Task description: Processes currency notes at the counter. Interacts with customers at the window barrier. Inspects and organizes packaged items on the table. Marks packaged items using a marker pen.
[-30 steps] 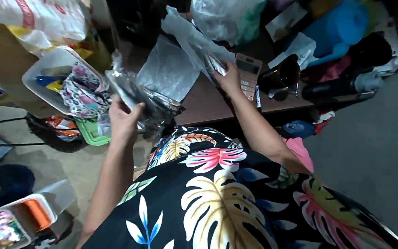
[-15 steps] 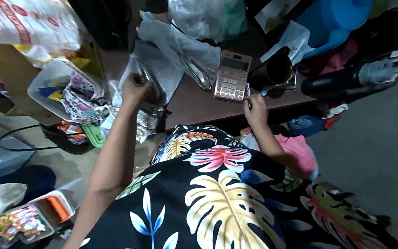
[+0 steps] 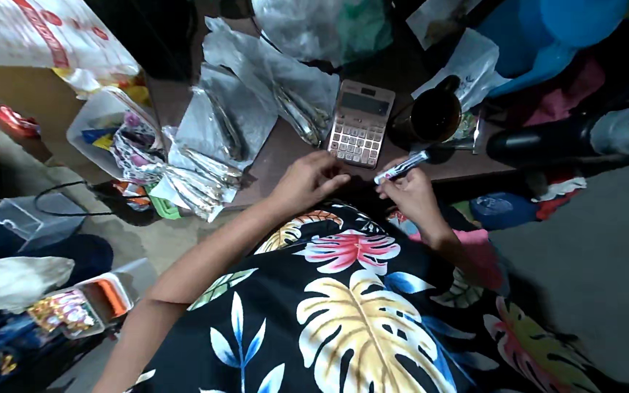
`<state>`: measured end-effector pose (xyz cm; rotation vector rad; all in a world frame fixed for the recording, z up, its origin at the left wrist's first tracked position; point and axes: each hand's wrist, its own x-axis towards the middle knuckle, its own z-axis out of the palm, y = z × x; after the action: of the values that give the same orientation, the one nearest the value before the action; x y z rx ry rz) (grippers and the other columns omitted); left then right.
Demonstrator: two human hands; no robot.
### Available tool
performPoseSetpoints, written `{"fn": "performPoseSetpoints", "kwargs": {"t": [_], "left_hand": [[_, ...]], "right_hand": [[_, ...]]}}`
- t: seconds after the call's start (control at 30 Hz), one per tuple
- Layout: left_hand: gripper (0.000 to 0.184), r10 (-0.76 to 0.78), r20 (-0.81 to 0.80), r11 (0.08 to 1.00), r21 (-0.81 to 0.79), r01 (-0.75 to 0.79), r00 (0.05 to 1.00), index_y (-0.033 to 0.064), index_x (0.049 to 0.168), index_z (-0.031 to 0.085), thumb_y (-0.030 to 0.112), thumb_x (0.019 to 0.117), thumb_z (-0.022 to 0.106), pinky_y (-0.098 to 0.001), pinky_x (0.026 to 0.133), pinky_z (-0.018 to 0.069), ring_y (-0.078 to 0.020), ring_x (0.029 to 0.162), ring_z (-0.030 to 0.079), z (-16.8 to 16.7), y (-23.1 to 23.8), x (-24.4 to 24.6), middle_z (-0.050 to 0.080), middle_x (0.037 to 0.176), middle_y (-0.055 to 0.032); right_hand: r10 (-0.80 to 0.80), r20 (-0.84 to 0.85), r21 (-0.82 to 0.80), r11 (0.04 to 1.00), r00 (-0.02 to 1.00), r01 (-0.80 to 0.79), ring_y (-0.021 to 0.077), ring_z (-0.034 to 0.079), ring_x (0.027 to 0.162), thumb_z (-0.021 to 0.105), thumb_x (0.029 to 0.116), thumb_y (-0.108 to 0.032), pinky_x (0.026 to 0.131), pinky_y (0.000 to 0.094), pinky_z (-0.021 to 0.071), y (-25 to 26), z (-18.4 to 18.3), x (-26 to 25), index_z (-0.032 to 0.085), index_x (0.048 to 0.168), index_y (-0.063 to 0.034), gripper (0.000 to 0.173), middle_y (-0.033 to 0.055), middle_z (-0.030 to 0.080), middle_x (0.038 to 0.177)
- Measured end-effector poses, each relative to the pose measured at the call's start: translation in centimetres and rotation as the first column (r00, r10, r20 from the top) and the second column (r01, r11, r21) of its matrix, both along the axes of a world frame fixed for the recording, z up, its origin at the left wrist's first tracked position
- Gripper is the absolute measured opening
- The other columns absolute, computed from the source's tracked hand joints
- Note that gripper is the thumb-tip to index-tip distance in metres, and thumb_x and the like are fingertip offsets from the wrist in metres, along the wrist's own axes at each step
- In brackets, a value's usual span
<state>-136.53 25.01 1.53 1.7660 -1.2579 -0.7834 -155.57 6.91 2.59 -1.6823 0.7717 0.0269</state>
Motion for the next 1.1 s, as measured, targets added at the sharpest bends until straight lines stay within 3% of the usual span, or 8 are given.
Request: {"fn": "performPoseSetpoints", "kwargs": {"t": [0.07,0.23,0.47,0.53,0.6,0.77,0.97,1.1], "left_hand": [[0.038,-0.086,0.055,0.996,0.017,0.085,0.995,-0.0002,0.125,0.065,0.030,0.1059,0.053,-0.0474,0.093,0.0551,-0.0279,0.102,0.068,0.8,-1.4,-0.4,0.069,0.112,-0.0158],[0.033,0.023,-0.011,0.999,-0.041,-0.024,1.000,-0.0029,0.104,0.062,0.024,0.1099,0.042,-0.0319,0.074,0.0524,-0.0162,0.077,0.060,2.6,-1.4,-0.6,0.060,0.087,-0.0107],[0.042,0.073,-0.605,0.979,-0.107,-0.172,0.793,0.0162,0.092,0.053,0.041,0.1120,0.025,-0.0154,0.054,0.0366,0.0026,0.060,0.041,3.8,1.7,-0.8,0.046,0.071,0.0115],[0.039,0.123,-0.630,0.964,-0.108,-0.243,0.767,0.0168,0.095,0.053,0.041,0.1119,0.028,-0.0151,0.052,0.0372,0.0022,0.057,0.041,3.2,2.7,-0.6,0.047,0.071,0.0109],[0.030,0.156,-0.598,0.954,-0.116,-0.277,0.786,0.0135,0.102,0.055,0.034,0.1118,0.034,-0.0142,0.052,0.0385,0.0027,0.057,0.043,3.2,3.1,-0.5,0.049,0.073,0.0104],[0.024,0.201,-0.533,0.941,-0.129,-0.314,0.822,0.0101,0.107,0.056,0.025,0.1106,0.038,-0.0143,0.053,0.0362,0.0033,0.058,0.041,3.5,2.7,-0.5,0.047,0.073,0.0110],[0.027,0.275,-0.370,0.948,-0.051,-0.315,0.887,0.0055,0.104,0.059,0.022,0.1105,0.038,-0.0142,0.055,0.0378,0.0033,0.058,0.043,3.4,2.3,-0.4,0.048,0.072,0.0083],[0.032,0.278,-0.258,0.955,-0.028,-0.295,0.925,0.0038,0.100,0.060,0.023,0.1110,0.037,-0.0152,0.054,0.0377,0.0026,0.057,0.043,2.7,1.9,0.2,0.048,0.069,0.0067]], "right_hand": [[0.032,0.219,0.131,0.989,0.975,-0.062,0.0107,0.071,0.074,0.065,0.0971,-0.003,0.067,0.0264,0.0634,0.4,1.4,0.8,0.054,0.127,-0.0077,0.032,0.0060,0.070,0.105],[0.024,0.484,0.196,0.971,0.875,-0.135,0.0030,0.066,0.078,0.054,0.1074,-0.017,0.066,0.0175,0.0568,0.6,2.2,4.9,0.059,0.123,-0.0074,0.019,0.0002,0.070,0.106],[-0.335,0.631,0.448,0.894,0.699,0.024,-0.0019,0.057,0.059,0.040,0.1117,-0.027,0.050,0.0130,0.0479,-1.8,3.9,8.8,0.058,0.115,-0.0169,0.021,-0.0063,0.071,0.105],[-0.172,0.687,0.294,0.954,0.706,-0.054,0.0017,0.064,0.067,0.042,0.1119,-0.024,0.057,0.0181,0.0565,-2.5,4.5,9.2,0.048,0.129,-0.0182,0.020,-0.0079,0.068,0.118],[0.024,0.722,0.150,0.970,0.692,-0.190,0.0051,0.068,0.078,0.052,0.1066,-0.009,0.065,0.0237,0.0623,-1.8,3.9,9.7,0.055,0.136,-0.0116,0.030,-0.0054,0.064,0.122],[0.334,0.668,-0.401,0.915,0.666,-0.057,0.0099,0.056,0.093,0.066,0.0880,0.007,0.078,0.0176,0.0497,0.1,3.1,11.9,0.079,0.110,-0.0044,0.028,0.0127,0.056,0.103],[0.568,0.465,-0.721,0.688,0.678,-0.082,0.0215,0.064,0.083,0.069,0.0907,0.000,0.070,0.0292,0.0538,1.3,2.8,11.5,0.081,0.109,-0.0087,0.023,0.0187,0.067,0.097],[0.632,0.393,-0.752,0.639,0.667,-0.163,0.0251,0.068,0.081,0.066,0.0927,0.000,0.066,0.0354,0.0552,0.9,2.1,12.1,0.080,0.111,-0.0079,0.024,0.0176,0.071,0.097]]}}
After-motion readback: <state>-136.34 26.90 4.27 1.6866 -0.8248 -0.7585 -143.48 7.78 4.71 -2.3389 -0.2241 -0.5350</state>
